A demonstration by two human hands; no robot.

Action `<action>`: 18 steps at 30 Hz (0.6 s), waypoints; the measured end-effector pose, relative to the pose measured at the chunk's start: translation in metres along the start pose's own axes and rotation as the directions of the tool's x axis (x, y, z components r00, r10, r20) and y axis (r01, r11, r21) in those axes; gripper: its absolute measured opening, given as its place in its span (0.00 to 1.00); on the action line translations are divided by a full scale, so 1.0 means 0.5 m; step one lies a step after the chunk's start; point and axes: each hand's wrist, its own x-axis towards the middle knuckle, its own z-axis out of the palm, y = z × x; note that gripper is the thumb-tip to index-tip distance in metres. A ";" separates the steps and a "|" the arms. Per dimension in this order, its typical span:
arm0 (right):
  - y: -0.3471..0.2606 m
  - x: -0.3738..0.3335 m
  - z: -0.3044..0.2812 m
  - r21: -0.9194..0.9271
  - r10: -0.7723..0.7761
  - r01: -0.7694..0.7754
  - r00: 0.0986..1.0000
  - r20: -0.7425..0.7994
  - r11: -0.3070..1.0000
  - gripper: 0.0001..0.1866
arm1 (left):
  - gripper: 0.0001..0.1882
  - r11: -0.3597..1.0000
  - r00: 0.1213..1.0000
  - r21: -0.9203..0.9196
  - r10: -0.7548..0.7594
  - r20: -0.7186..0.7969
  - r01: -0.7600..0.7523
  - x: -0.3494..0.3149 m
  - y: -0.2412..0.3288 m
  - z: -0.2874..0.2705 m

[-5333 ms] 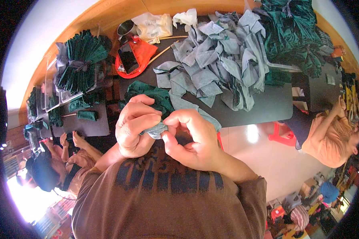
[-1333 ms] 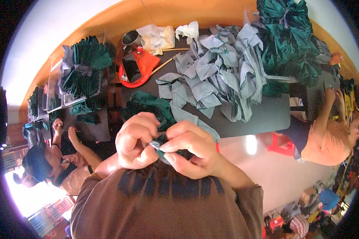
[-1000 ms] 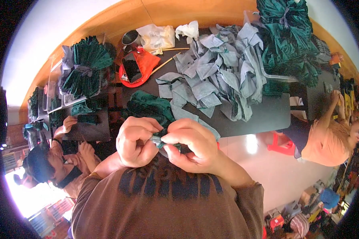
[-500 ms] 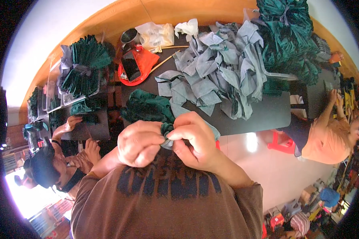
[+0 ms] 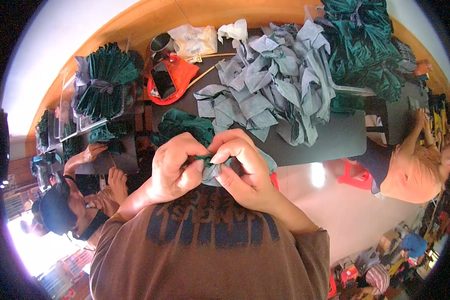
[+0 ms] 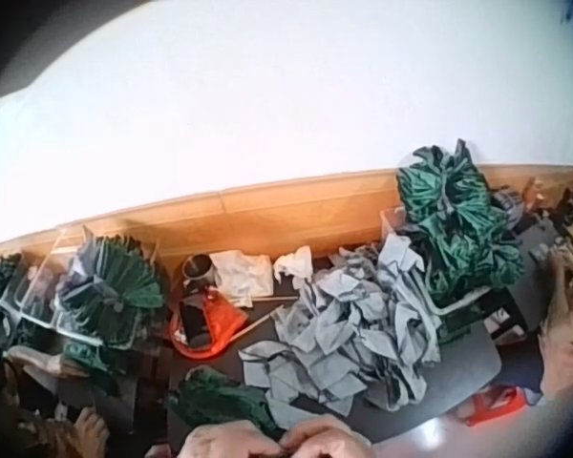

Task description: Turning small fabric tubes and pieces right-side out and folding them for production.

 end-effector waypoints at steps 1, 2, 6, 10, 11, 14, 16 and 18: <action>-0.004 -0.001 0.004 0.098 0.068 -0.069 0.998 0.009 0.993 0.10 | 0.10 1.000 0.998 0.003 -0.003 -0.057 0.003 0.001 -0.001 0.002; -0.007 -0.001 0.006 0.195 0.135 -0.137 0.991 0.024 0.971 0.09 | 0.10 1.000 0.993 0.006 -0.005 -0.115 0.006 0.000 -0.003 0.003; -0.015 -0.002 0.004 0.331 0.209 -0.234 0.972 0.110 0.914 0.07 | 0.10 0.994 0.973 0.108 0.028 -0.229 -0.003 -0.013 -0.015 0.008; -0.015 0.000 0.001 0.510 0.317 -0.373 0.928 0.196 0.775 0.05 | 0.08 0.993 0.967 0.117 0.002 -0.255 0.029 -0.015 -0.008 0.001; -0.014 0.003 0.001 0.441 0.261 -0.310 0.950 0.170 0.842 0.05 | 0.08 0.993 0.967 0.117 0.002 -0.256 0.029 -0.017 -0.005 -0.001; -0.017 0.007 0.015 0.460 0.375 -0.388 0.919 0.123 0.799 0.06 | 0.03 0.983 0.979 -0.157 -0.122 -0.163 0.096 -0.025 -0.004 -0.003; 0.000 0.008 0.008 0.420 0.289 -0.321 0.947 0.141 0.849 0.07 | 0.03 0.976 0.986 -0.198 -0.116 -0.119 0.091 -0.026 -0.006 -0.006; 0.002 0.009 0.008 0.380 0.202 -0.249 0.966 0.161 0.891 0.08 | 0.05 0.938 0.979 -0.296 -0.202 -0.039 0.182 -0.025 0.000 -0.010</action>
